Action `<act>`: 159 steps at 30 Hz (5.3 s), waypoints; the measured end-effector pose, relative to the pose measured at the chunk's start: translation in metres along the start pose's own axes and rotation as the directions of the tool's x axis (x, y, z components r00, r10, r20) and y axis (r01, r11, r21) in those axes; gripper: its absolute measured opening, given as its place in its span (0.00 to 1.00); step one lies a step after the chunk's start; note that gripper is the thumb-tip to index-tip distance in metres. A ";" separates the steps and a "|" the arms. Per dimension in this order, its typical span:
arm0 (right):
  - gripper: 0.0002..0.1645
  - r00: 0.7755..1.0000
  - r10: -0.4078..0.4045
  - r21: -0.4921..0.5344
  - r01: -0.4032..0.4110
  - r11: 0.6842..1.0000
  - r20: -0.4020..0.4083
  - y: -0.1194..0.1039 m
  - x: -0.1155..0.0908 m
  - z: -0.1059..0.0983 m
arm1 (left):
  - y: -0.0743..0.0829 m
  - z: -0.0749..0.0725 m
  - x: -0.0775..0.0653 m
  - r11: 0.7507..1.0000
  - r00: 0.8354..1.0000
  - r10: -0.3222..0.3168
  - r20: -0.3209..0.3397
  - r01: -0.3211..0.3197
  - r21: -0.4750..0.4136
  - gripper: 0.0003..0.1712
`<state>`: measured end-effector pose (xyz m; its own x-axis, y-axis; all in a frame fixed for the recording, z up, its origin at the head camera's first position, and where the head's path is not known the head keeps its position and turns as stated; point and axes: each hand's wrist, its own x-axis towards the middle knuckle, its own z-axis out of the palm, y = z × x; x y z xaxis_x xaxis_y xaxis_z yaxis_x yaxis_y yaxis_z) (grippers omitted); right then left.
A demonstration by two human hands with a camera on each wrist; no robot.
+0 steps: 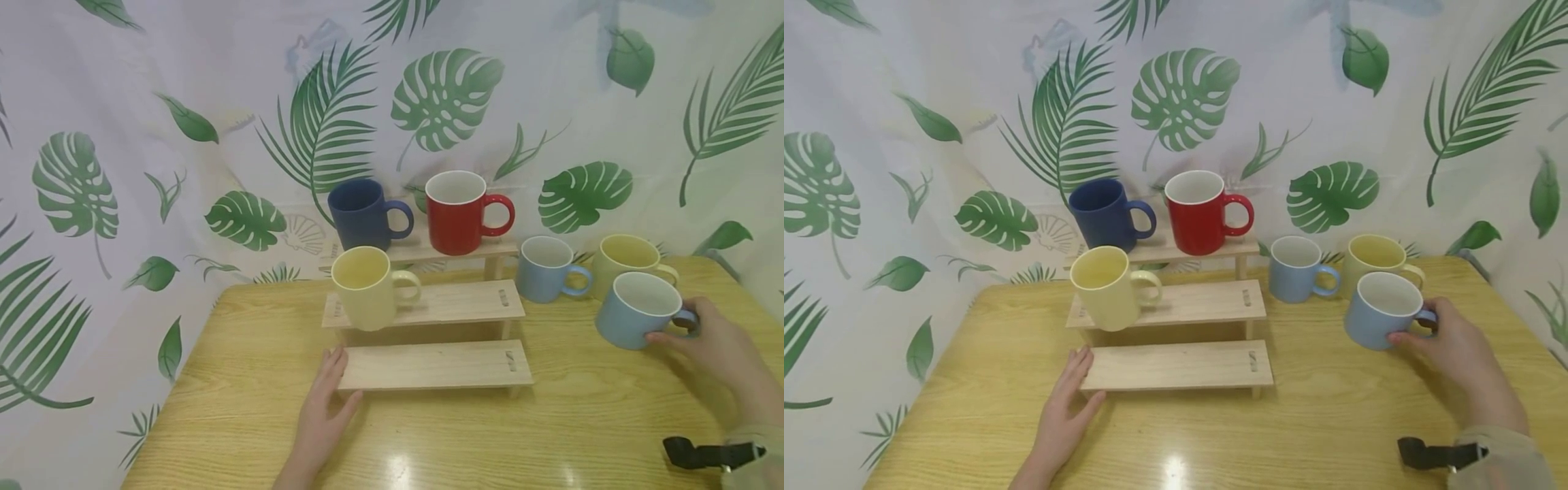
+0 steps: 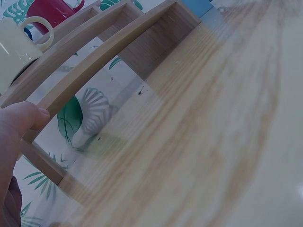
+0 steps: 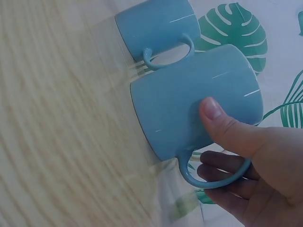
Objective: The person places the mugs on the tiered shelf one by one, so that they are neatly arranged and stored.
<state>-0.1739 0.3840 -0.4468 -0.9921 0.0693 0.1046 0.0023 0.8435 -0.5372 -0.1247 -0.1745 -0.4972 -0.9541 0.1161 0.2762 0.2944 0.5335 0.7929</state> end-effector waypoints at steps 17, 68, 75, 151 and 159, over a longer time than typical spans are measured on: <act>0.24 0.990 -0.139 -0.153 0.133 0.979 -0.028 0.000 -0.001 0.003 | 0.001 -0.001 0.001 1.000 1.000 -0.006 -0.001 0.006 0.012 0.37; 0.02 0.958 -0.036 0.343 0.137 0.929 -0.285 -0.131 -0.020 -0.009 | 0.000 0.000 -0.001 0.999 1.000 0.019 -0.021 -0.018 0.030 0.37; 0.06 0.961 -0.075 0.358 0.171 0.918 -0.268 -0.151 -0.022 0.007 | 0.001 -0.001 0.000 1.000 1.000 0.019 -0.024 -0.018 0.024 0.37; 0.15 0.966 -0.170 0.348 0.231 0.909 -0.197 -0.213 0.016 0.057 | -0.001 -0.001 0.000 1.000 0.999 0.028 -0.022 -0.028 0.001 0.37; 0.17 0.970 -0.194 0.370 0.235 0.899 -0.146 -0.208 0.011 0.055 | -0.001 0.000 0.000 1.000 1.000 0.019 -0.008 -0.019 0.004 0.37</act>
<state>-0.1926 0.1801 -0.3798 -0.9446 -0.0187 0.3277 -0.2777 0.5777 -0.7676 -0.1247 -0.1747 -0.4980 -0.9479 0.1191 0.2956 0.3121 0.5345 0.7854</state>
